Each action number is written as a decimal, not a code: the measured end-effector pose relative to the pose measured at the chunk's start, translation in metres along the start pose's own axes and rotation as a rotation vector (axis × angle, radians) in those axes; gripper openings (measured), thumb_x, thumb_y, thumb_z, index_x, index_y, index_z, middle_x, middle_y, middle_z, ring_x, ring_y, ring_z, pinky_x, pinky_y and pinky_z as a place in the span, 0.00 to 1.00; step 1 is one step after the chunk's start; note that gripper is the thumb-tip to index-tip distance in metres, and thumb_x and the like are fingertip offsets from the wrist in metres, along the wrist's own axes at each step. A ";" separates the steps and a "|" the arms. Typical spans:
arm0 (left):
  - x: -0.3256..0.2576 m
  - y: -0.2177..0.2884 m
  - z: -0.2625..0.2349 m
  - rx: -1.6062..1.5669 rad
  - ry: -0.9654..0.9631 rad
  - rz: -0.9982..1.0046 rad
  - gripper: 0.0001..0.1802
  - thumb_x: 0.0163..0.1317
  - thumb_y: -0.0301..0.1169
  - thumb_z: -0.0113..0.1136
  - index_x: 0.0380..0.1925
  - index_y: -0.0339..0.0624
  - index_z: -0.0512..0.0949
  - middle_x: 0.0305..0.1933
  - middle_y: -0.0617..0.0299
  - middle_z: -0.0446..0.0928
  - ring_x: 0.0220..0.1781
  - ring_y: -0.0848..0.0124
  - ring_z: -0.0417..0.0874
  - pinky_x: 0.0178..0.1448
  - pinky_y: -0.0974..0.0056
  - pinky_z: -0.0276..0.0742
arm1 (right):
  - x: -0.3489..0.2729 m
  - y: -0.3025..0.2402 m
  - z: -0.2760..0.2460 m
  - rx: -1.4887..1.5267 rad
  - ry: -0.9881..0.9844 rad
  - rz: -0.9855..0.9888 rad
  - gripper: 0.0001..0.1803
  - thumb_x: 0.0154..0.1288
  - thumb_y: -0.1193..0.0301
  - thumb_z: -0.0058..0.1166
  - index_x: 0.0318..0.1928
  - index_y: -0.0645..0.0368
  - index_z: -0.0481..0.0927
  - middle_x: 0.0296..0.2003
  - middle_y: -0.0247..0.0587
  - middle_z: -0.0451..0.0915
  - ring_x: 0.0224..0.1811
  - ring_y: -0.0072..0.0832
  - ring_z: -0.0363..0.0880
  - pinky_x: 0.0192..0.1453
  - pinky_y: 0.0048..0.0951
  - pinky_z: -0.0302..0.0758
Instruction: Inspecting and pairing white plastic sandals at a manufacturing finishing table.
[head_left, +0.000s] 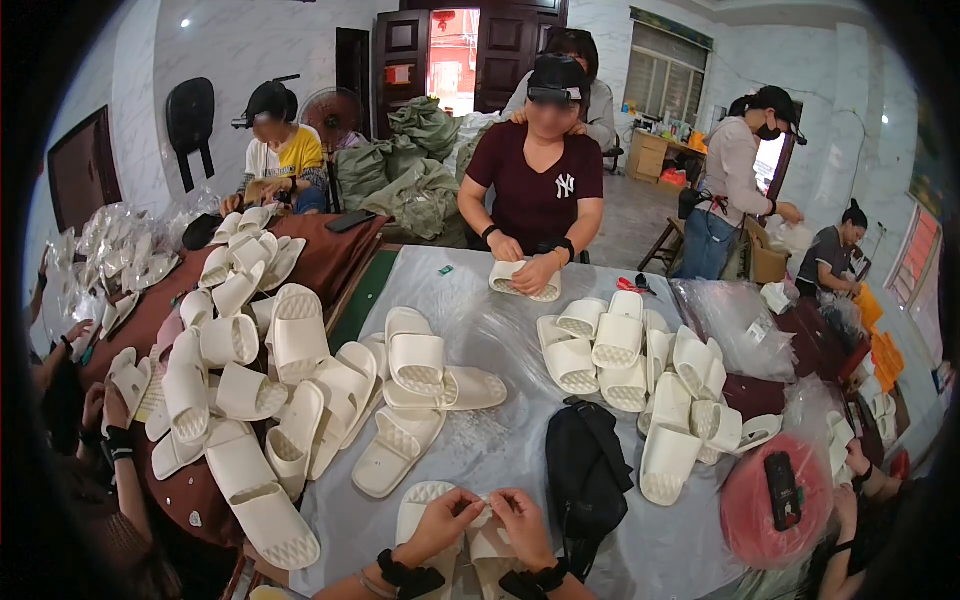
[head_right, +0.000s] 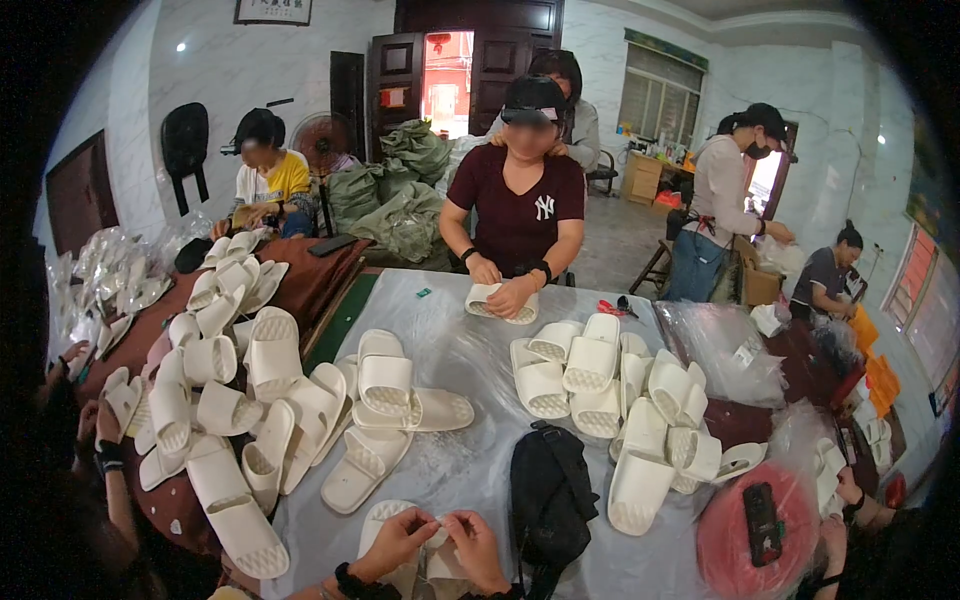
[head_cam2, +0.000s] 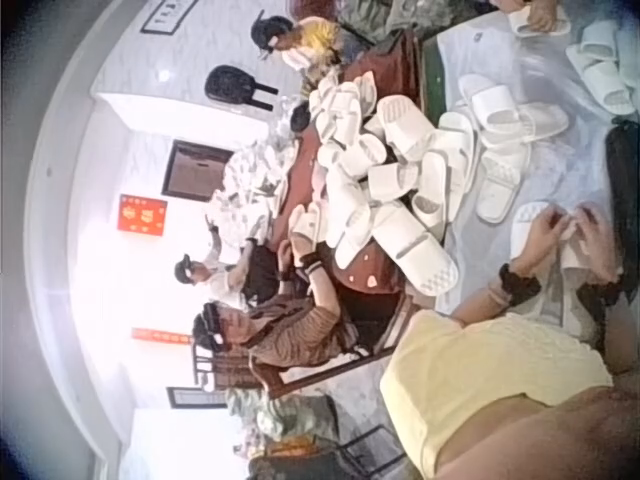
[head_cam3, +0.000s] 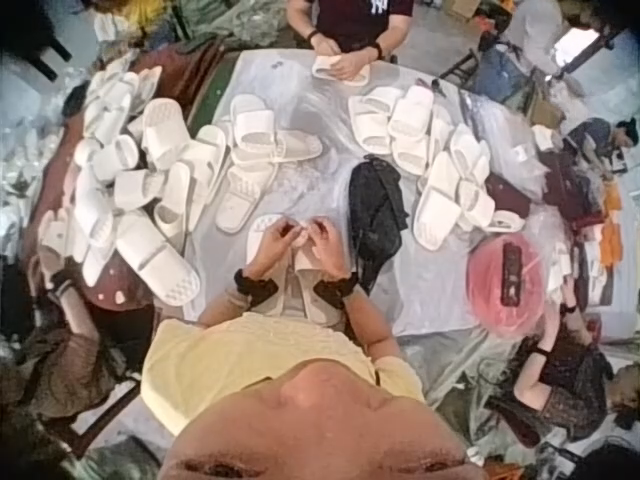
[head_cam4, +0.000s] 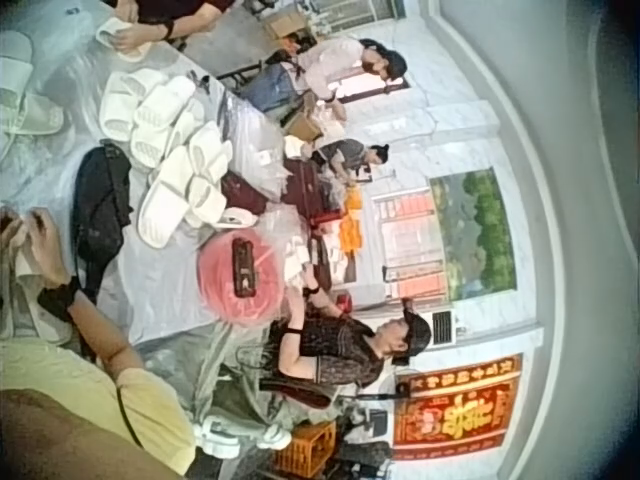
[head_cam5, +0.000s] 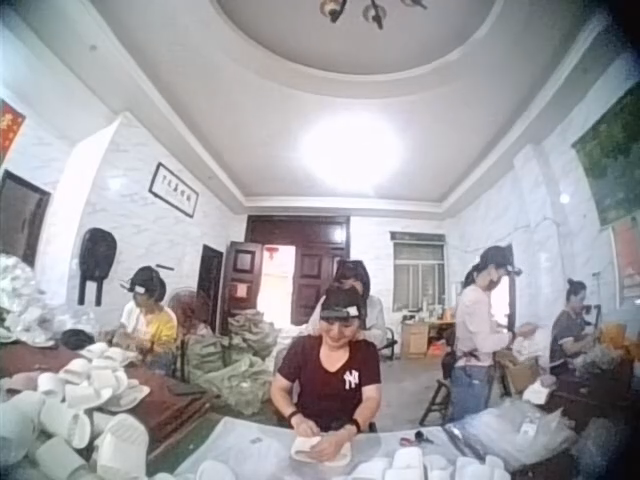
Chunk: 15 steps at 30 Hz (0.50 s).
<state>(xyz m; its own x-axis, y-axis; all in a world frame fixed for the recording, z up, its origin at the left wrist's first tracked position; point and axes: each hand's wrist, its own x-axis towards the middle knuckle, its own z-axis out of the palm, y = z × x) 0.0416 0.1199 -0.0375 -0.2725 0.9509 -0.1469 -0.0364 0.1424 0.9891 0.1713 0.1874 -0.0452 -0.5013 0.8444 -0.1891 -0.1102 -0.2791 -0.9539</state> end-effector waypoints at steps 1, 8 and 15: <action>0.000 -0.002 0.000 0.002 0.001 -0.001 0.10 0.58 0.31 0.55 0.35 0.35 0.73 0.31 0.67 0.74 0.32 0.82 0.72 0.36 0.76 0.68 | -0.001 -0.001 0.001 0.097 0.019 0.024 0.12 0.62 0.66 0.50 0.38 0.63 0.72 0.24 0.29 0.71 0.24 0.14 0.67 0.28 0.17 0.64; -0.002 0.004 0.002 0.017 0.007 -0.013 0.10 0.59 0.32 0.55 0.35 0.35 0.73 0.31 0.67 0.74 0.32 0.82 0.71 0.36 0.76 0.68 | -0.001 -0.001 0.000 0.005 -0.023 0.045 0.12 0.61 0.66 0.50 0.38 0.63 0.73 0.23 0.28 0.71 0.24 0.15 0.67 0.27 0.18 0.64; -0.002 0.005 0.001 0.074 0.019 0.023 0.10 0.59 0.31 0.55 0.35 0.35 0.73 0.30 0.67 0.74 0.32 0.82 0.71 0.36 0.75 0.68 | 0.000 0.002 -0.001 0.022 0.015 0.034 0.12 0.61 0.66 0.51 0.38 0.63 0.73 0.27 0.29 0.72 0.27 0.15 0.68 0.31 0.17 0.65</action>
<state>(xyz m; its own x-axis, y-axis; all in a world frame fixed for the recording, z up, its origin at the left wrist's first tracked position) 0.0430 0.1189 -0.0318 -0.2912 0.9487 -0.1230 0.0411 0.1408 0.9892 0.1718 0.1872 -0.0472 -0.4924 0.8407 -0.2253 -0.1119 -0.3178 -0.9415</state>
